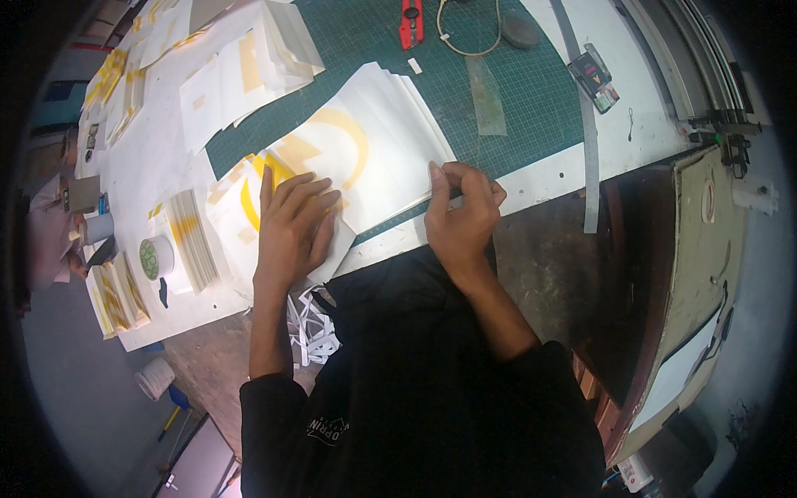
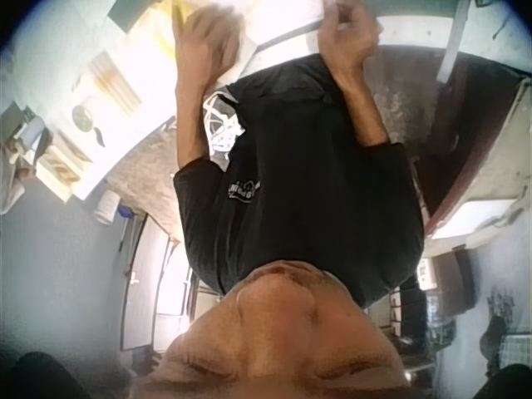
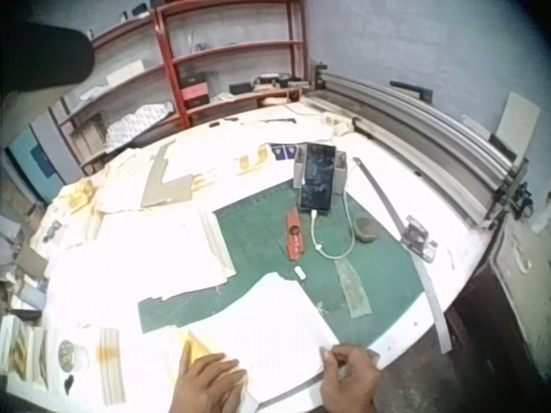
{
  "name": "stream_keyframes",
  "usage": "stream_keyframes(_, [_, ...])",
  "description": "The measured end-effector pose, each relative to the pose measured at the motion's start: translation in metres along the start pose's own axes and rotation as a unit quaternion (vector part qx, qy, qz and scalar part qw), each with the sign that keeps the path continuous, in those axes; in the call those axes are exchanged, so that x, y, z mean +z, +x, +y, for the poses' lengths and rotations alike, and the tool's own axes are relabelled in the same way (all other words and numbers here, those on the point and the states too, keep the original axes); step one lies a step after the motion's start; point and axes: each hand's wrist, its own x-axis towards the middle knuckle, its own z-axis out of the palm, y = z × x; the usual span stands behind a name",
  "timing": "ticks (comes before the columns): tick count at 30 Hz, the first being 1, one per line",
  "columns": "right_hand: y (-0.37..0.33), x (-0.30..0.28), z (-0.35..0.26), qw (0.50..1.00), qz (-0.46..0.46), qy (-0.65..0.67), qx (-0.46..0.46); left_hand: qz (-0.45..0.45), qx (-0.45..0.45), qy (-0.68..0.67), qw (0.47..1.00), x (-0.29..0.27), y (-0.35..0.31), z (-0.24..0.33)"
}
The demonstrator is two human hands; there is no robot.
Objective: The person repeatedly folds white paper sheets that have yellow markings on them. They align the sheets on a green cutting mat and press down on the folds to create creases. The person handles the paper one sheet at a time, folding and stacking them on the table.
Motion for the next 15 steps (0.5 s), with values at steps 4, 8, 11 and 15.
stream_keyframes(4, [0.002,-0.002,-0.006,0.992,0.027,-0.074,-0.096,0.004,0.001,-0.003,1.000,0.000,0.000,0.000])
stream_keyframes(8, [-0.001,-0.002,-0.012,0.985,0.060,-0.051,-0.155,0.000,-0.001,-0.006,1.000,0.000,-0.001,0.001])
stream_keyframes(11, [-0.004,-0.003,-0.015,0.987,0.025,-0.041,-0.155,0.000,-0.003,-0.007,1.000,0.001,-0.001,0.000])
stream_keyframes(15, [-0.018,0.002,-0.021,0.974,-0.060,-0.028,-0.215,0.069,-0.054,-0.074,0.993,0.006,0.001,0.008])
